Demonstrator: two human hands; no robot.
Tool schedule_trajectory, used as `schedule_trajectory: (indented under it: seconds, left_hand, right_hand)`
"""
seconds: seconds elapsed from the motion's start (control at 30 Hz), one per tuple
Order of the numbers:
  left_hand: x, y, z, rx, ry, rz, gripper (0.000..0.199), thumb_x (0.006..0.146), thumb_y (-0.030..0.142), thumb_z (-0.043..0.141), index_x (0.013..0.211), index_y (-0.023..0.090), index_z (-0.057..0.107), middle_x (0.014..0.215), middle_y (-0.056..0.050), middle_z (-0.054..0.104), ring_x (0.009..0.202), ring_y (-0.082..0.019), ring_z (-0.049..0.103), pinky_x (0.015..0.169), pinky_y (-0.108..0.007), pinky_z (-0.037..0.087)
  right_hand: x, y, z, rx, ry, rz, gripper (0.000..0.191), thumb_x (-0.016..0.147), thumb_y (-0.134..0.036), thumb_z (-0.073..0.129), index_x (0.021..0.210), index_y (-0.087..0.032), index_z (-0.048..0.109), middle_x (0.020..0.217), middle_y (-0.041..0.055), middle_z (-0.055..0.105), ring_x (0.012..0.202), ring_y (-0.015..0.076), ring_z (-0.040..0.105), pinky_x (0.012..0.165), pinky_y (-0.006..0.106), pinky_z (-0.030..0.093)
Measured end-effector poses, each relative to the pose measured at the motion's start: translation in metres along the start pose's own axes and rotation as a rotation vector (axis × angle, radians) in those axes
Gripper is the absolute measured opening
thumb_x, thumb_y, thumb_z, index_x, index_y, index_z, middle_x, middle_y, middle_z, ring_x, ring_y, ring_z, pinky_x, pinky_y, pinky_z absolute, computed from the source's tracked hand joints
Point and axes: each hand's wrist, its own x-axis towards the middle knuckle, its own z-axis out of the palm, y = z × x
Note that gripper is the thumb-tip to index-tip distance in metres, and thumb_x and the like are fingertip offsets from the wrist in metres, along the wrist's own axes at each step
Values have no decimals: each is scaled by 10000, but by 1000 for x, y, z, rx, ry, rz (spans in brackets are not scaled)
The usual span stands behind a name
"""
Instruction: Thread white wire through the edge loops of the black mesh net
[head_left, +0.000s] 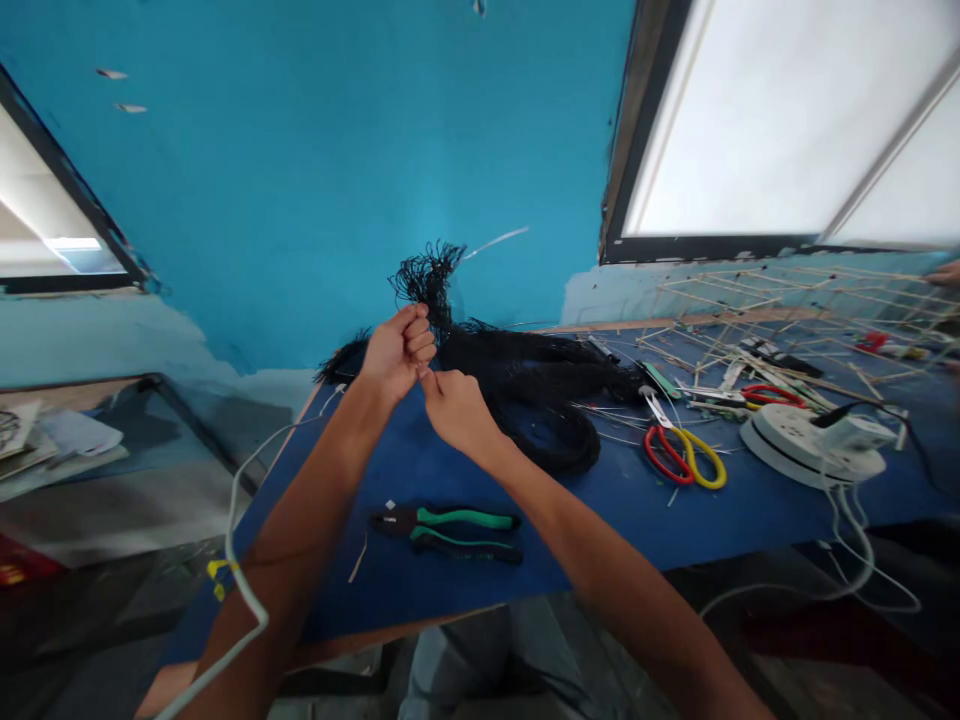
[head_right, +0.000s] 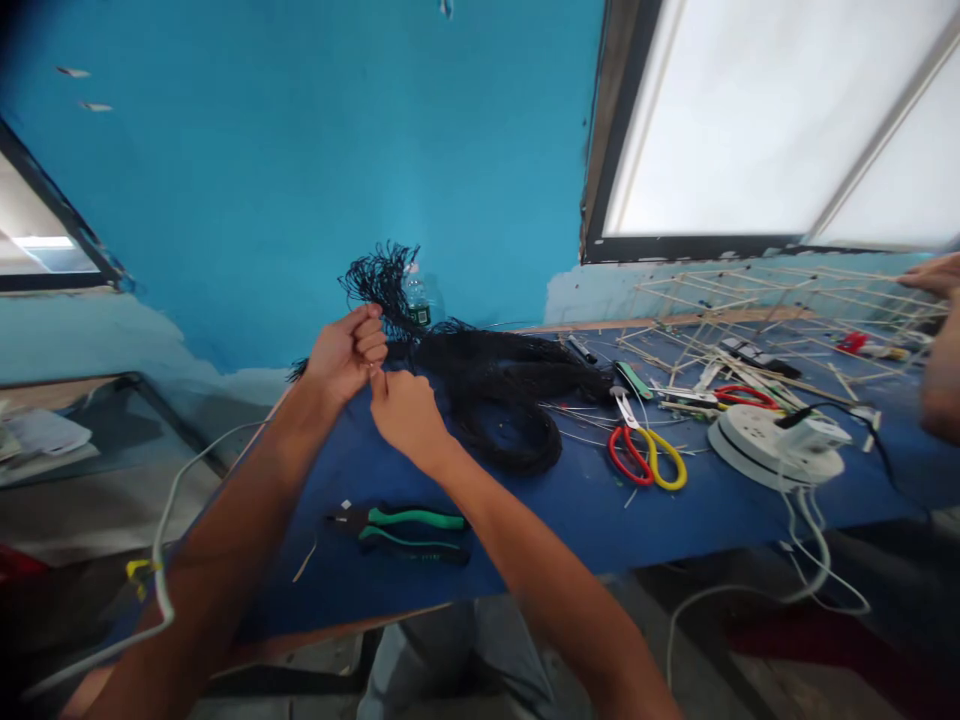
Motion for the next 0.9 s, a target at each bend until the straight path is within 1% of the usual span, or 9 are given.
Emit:
schedule_trajectory:
  seconds: [0.1, 0.2, 0.27, 0.33, 0.4, 0.53, 0.7, 0.8, 0.9]
  left_hand:
    - [-2, 26, -11, 97, -94, -111, 309, 1025, 144, 439, 738, 147, 553, 502, 104, 208, 315, -36, 202, 305, -175, 143]
    - [-9, 51, -17, 159, -137, -152, 341, 1041, 135, 391, 735, 149, 541, 513, 105, 186, 310, -32, 164, 304, -170, 80]
    - [-13, 61, -18, 194, -182, -238, 359, 1050, 126, 357, 732, 153, 522, 524, 104, 182, 314, -32, 140, 305, -177, 43]
    - [-15, 66, -19, 225, -210, -345, 361, 1049, 121, 349, 726, 156, 506, 533, 102, 195, 314, -32, 137, 297, -182, 26]
    - [-13, 65, -22, 242, -197, -396, 352, 1042, 113, 360, 720, 159, 494, 532, 101, 214, 304, -31, 153, 280, -173, 40]
    - [-7, 61, -32, 269, -164, -415, 308, 1022, 101, 404, 737, 156, 506, 517, 97, 261, 286, -32, 223, 249, -139, 129]
    - [-9, 63, -36, 255, -193, -319, 161, 1032, 191, 445, 1035, 142, 598, 599, 19, 525, 316, -34, 374, 290, -106, 305]
    - [-15, 66, -34, 274, -258, -166, 209, 1006, 216, 482, 1207, 197, 534, 801, -99, 722, 464, -123, 614, 434, -196, 527]
    - [-19, 68, -33, 265, -365, -13, 314, 958, 211, 521, 1271, 211, 534, 942, -137, 768, 632, -189, 715, 580, -300, 619]
  right_hand:
    - [12, 18, -18, 93, -16, -71, 564, 1050, -553, 366, 767, -215, 716, 746, 49, 712, 706, 181, 660, 670, 275, 420]
    - [37, 47, -40, 233, 223, -31, 498, 1001, -594, 446, 827, -198, 692, 727, 36, 657, 705, 181, 603, 686, 293, 422]
    - [57, 63, -50, 337, 334, -49, 421, 954, -560, 555, 1102, -182, 668, 854, 39, 665, 728, 171, 583, 700, 298, 451]
    - [73, 71, -59, 471, 360, -210, 612, 894, -507, 674, 1398, -200, 513, 1038, 52, 653, 765, 155, 581, 704, 291, 483]
    - [81, 71, -67, 597, 361, -412, 695, 883, -464, 718, 1485, -253, 444, 1083, 41, 632, 773, 139, 582, 695, 282, 497]
    - [80, 64, -82, 642, 344, -581, 257, 1005, -445, 581, 1097, -249, 719, 832, 0, 661, 671, 112, 592, 641, 280, 485]
    - [79, 68, -84, 787, 571, -532, 289, 999, -411, 599, 871, -190, 734, 877, 32, 744, 677, 121, 689, 588, 277, 525]
    - [83, 73, -81, 875, 682, -458, 299, 980, -434, 620, 878, -177, 732, 850, 40, 751, 705, 142, 736, 592, 272, 559]
    - [86, 76, -81, 972, 770, -381, 305, 962, -460, 636, 895, -175, 722, 802, 29, 751, 687, 141, 749, 563, 244, 554]
